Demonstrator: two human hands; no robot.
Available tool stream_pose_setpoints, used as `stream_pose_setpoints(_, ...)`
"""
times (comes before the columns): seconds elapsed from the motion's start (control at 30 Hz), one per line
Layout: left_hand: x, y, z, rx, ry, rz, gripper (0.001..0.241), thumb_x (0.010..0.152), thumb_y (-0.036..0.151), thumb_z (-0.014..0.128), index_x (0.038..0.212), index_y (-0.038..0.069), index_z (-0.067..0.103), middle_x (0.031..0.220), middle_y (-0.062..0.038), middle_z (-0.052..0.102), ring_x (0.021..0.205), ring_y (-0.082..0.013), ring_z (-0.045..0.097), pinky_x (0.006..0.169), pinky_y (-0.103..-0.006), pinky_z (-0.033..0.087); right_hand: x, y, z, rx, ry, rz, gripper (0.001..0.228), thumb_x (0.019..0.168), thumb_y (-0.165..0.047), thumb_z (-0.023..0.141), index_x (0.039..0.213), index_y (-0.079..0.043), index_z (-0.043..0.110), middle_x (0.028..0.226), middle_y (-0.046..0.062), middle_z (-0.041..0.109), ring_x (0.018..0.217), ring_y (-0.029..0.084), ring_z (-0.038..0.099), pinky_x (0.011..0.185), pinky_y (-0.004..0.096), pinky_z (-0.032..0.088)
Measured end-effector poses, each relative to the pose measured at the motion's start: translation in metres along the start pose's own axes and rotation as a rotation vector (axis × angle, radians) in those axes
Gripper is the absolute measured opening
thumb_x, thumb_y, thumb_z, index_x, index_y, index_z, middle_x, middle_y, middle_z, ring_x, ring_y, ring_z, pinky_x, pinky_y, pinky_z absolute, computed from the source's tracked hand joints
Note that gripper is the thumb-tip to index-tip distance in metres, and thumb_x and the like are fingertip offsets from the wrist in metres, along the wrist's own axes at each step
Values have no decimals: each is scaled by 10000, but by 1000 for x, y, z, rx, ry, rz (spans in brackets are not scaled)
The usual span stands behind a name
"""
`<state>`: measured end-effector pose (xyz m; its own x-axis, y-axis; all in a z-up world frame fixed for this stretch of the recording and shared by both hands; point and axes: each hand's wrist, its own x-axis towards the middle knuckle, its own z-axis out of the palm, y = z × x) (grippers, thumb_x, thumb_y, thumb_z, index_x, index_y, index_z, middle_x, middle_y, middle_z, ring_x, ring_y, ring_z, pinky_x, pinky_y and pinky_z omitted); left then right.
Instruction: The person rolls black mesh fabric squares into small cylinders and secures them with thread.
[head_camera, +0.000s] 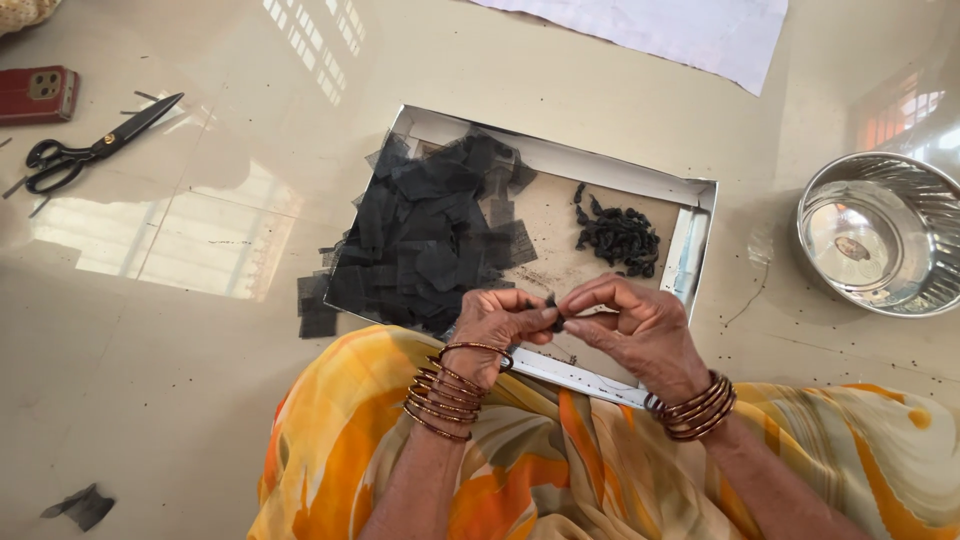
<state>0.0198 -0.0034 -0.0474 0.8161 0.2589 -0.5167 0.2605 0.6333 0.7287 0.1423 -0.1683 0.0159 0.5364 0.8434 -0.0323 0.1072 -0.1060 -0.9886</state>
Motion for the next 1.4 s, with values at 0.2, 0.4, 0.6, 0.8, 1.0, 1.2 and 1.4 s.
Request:
stream_pose_setpoints(0.2,4,-6,1,-57,44,135,156,822,81,838,899,-24,752,766,-72,739,640,-109,680,596,-209,564,-9,10,22,-233,138,-166,184,843,-89,786,1021,-74,741,1029,59,755,902,146,782,756,266,661)
stream_pose_setpoints(0.4,3,-7,11,-130,45,155,167,796,68,850,880,-27,742,762,-84,745,638,-121,690,595,-221,568,-20,11,29,-574,334,-393,240,867,-71,794,1097,-80,724,995,75,740,810,168,751,658,266,645)
stream_pose_setpoints(0.6,2,-13,10,-122,98,196,163,781,48,861,861,-33,746,742,-85,737,611,-124,670,578,-228,557,-27,-2,35,-741,331,-535,311,872,-35,769,1170,-33,681,1044,115,697,847,223,725,659,317,618)
stream_pose_setpoints(0.8,-6,-7,18,-109,82,221,159,790,69,856,848,-25,741,733,-92,735,616,-126,683,572,-235,561,-25,13,35,-603,339,-369,224,911,-40,728,1133,-22,706,989,96,744,765,168,746,615,284,635)
stream_pose_setpoints(1.0,-10,-3,21,100,44,367,164,814,90,848,894,-18,754,748,-65,744,601,-86,647,547,-222,542,-17,11,12,399,238,327,158,904,-54,700,1023,50,712,902,98,781,746,169,760,707,292,672)
stream_pose_setpoints(1.2,-11,-1,24,228,-49,381,180,846,108,845,933,-25,760,751,-44,735,603,-60,630,550,-203,532,-20,62,-5,940,84,475,132,911,-43,709,1008,45,695,918,129,739,783,168,742,742,279,651)
stream_pose_setpoints(1.4,-5,-2,25,245,-48,340,163,879,131,804,920,-12,736,743,-34,726,589,-53,617,527,-206,530,-19,81,-15,935,29,436,179,939,-81,755,1041,57,704,957,162,733,787,178,723,727,280,631)
